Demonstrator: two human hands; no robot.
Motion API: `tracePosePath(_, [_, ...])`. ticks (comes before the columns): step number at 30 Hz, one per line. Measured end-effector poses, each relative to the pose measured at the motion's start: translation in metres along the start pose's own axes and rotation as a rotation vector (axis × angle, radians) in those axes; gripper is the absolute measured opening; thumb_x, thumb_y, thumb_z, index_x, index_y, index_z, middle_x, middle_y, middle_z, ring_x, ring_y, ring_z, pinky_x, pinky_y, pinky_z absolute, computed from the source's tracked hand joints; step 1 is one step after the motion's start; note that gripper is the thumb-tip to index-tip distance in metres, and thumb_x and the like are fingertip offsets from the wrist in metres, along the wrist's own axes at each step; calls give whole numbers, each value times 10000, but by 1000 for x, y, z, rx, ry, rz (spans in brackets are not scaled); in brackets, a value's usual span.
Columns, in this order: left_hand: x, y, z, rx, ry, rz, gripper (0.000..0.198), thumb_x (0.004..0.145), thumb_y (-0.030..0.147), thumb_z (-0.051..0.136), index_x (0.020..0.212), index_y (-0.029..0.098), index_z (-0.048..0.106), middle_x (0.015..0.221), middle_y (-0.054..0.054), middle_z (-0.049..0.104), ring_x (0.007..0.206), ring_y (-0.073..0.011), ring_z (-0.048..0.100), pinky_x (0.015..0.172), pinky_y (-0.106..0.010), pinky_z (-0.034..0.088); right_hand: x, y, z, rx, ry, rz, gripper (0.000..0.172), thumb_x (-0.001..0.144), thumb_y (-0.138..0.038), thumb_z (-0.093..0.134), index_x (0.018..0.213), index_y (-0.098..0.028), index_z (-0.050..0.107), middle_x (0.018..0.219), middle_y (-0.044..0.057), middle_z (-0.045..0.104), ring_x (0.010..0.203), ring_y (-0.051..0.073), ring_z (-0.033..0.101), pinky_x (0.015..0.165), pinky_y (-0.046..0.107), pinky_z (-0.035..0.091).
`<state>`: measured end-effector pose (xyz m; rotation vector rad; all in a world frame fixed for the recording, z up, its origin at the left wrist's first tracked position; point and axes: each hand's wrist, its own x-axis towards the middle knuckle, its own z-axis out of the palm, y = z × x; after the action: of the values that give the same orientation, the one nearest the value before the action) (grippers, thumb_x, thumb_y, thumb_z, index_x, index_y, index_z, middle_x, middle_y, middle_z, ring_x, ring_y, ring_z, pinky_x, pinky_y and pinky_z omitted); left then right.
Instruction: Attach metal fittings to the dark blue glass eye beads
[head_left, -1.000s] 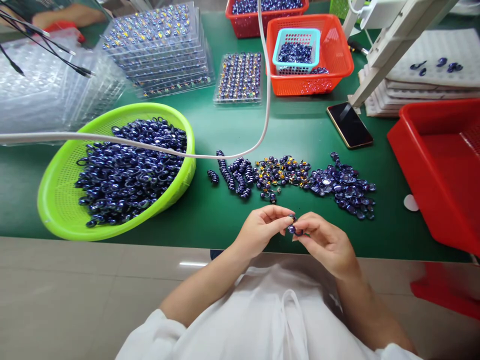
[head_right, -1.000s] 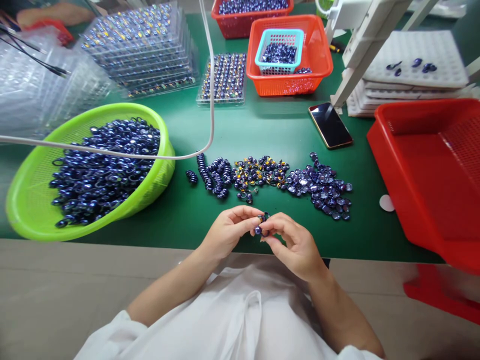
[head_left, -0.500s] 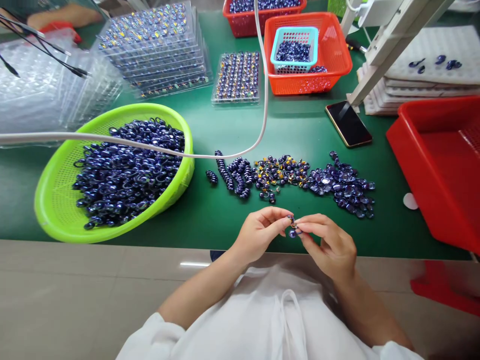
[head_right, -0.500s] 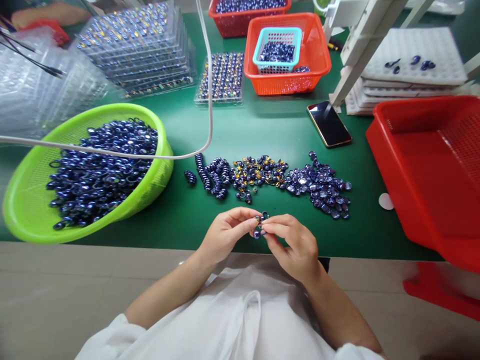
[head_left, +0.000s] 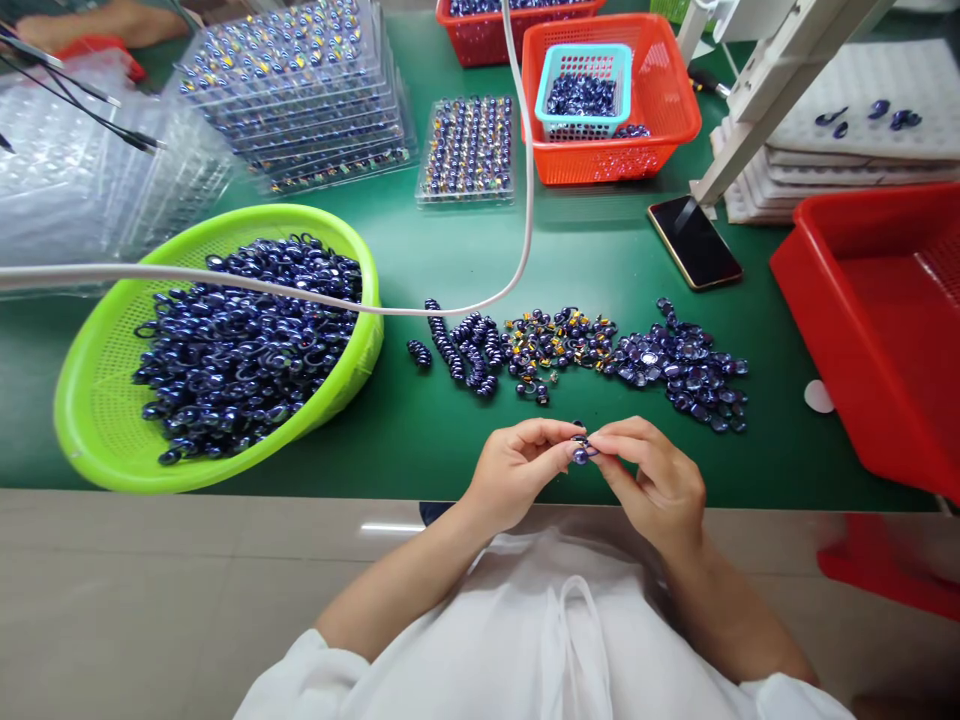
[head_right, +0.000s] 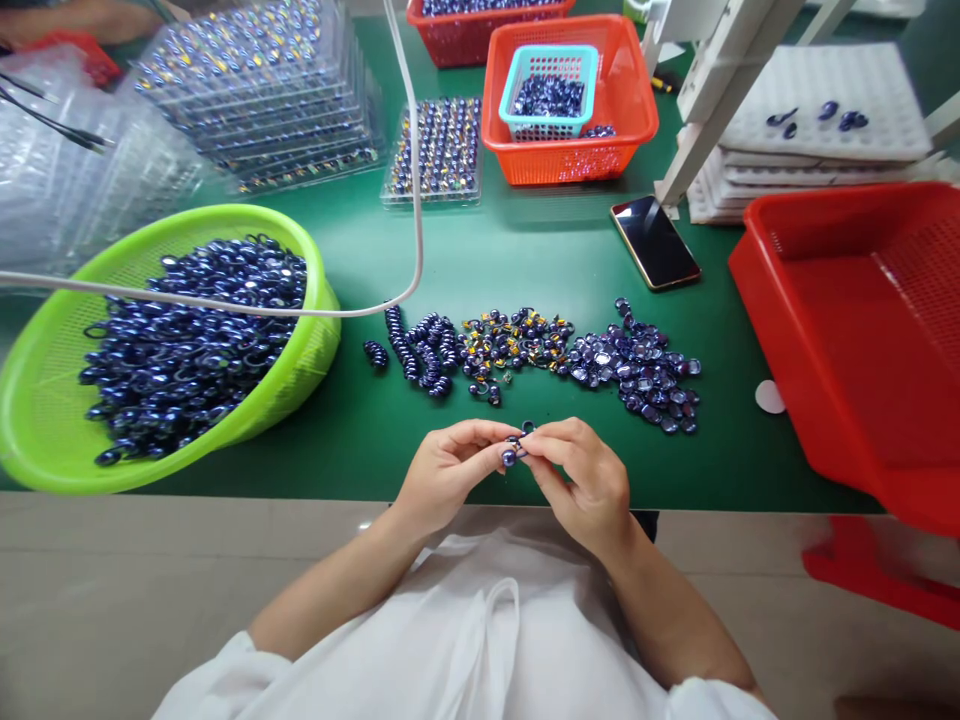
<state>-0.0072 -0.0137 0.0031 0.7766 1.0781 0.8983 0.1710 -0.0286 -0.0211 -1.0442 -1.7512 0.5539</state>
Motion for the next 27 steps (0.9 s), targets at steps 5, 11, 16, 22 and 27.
tracePosePath(5, [0, -3, 0, 2, -9, 45, 210, 732, 308, 833, 875, 159, 796, 810, -49, 773, 729, -149, 684, 694, -245, 560, 0, -1, 1, -7, 10, -3, 351, 851, -30, 677, 1103, -273, 652, 970, 36, 708, 869, 173, 683, 727, 326, 584])
tracePosePath(11, [0, -6, -3, 118, -37, 191, 131, 804, 235, 770, 909, 161, 794, 883, -62, 774, 826, -168, 711, 793, -256, 573, -2, -3, 1, -95, 14, -59, 362, 826, 2, 682, 1101, -231, 648, 984, 57, 710, 886, 179, 681, 759, 327, 573])
tracePosePath(16, [0, -8, -7, 159, -71, 217, 129, 816, 224, 757, 925, 165, 793, 902, -66, 777, 840, -176, 719, 789, -256, 582, -1, -4, 0, -132, -23, -68, 324, 851, -22, 661, 1093, -237, 640, 994, 55, 709, 887, 182, 682, 769, 325, 561])
tracePosePath(22, [-2, -10, -5, 156, -18, 195, 154, 796, 241, 778, 929, 164, 796, 882, -68, 793, 799, -177, 732, 765, -259, 597, 2, -8, 2, -27, -57, 168, 150, 903, -120, 635, 1009, -226, 627, 876, 5, 672, 721, 124, 631, 644, 249, 515])
tracePosePath(27, [-3, -10, -3, 240, -12, 259, 131, 802, 214, 757, 915, 160, 796, 884, -79, 791, 814, -187, 736, 766, -264, 594, 1, -12, 3, -14, -59, 259, 86, 911, -144, 605, 930, -223, 636, 804, -13, 652, 646, 106, 583, 518, 219, 431])
